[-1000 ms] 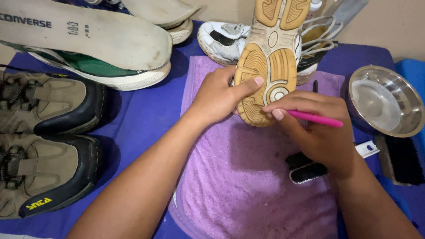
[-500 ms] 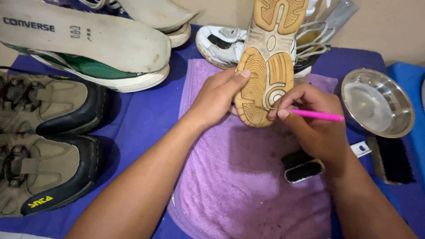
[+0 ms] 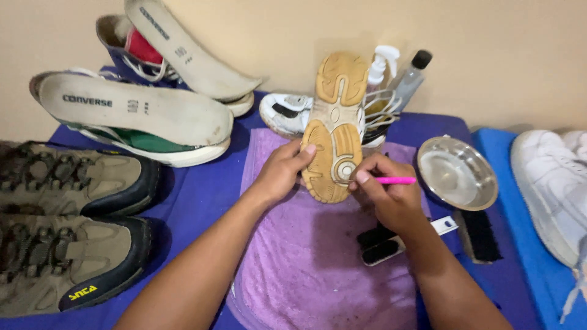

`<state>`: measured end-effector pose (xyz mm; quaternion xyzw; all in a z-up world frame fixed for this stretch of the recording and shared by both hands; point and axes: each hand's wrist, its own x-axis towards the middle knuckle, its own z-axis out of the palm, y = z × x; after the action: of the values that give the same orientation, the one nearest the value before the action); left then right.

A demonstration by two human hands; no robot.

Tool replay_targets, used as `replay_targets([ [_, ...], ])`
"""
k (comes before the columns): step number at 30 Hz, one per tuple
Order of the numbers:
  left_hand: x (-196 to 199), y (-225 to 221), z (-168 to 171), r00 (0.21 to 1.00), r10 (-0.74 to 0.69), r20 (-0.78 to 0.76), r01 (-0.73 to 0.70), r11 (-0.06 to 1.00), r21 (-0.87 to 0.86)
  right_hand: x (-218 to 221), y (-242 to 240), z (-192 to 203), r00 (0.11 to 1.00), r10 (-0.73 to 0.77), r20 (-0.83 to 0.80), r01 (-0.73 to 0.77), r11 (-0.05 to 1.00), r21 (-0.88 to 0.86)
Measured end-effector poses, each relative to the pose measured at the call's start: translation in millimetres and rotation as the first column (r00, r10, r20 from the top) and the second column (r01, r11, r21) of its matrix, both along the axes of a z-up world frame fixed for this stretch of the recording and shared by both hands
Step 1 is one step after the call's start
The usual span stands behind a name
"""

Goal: A person uses a small pick tool to clean or apply material to the intricate grooves of a sneaker sole at a repair bench.

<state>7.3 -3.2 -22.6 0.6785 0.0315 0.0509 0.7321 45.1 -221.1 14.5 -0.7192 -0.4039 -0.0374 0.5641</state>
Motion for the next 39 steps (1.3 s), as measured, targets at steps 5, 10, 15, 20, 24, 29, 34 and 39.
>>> replay_targets([
  [5,10,5,-22,0.999,-0.029,0.037,0.03,0.999,-0.04,9,-5,-8,0.993,-0.089,-0.077,0.106,0.961,0.256],
  [10,3,4,-12,0.997,-0.023,0.071,0.032,0.991,-0.129,7,-8,-3,0.946,-0.322,0.039,0.298,0.91,0.287],
  [15,5,3,-16,0.993,-0.053,0.107,0.072,0.981,-0.181,-4,-22,8,0.856,-0.442,0.268,0.425,0.897,0.124],
  [20,3,3,-25,0.985,-0.076,0.158,0.103,0.979,-0.174,-29,-21,33,0.665,-0.476,0.575,0.51,0.852,0.115],
  [24,-5,3,-16,0.973,-0.067,0.219,0.096,0.988,-0.124,-51,-7,81,0.737,-0.533,0.416,0.508,0.842,0.181],
  [29,-7,0,-14,0.967,-0.081,0.243,0.135,0.967,-0.215,-36,10,68,0.843,-0.529,0.099,0.526,0.848,0.056],
  [34,-5,1,-29,0.968,-0.14,0.21,0.214,0.895,-0.39,-17,19,28,0.859,-0.508,-0.066,0.487,0.85,-0.201],
  [39,-6,-1,-14,0.962,-0.151,0.229,0.242,0.862,-0.446,-19,16,21,0.891,-0.408,-0.201,0.376,0.909,-0.178],
])
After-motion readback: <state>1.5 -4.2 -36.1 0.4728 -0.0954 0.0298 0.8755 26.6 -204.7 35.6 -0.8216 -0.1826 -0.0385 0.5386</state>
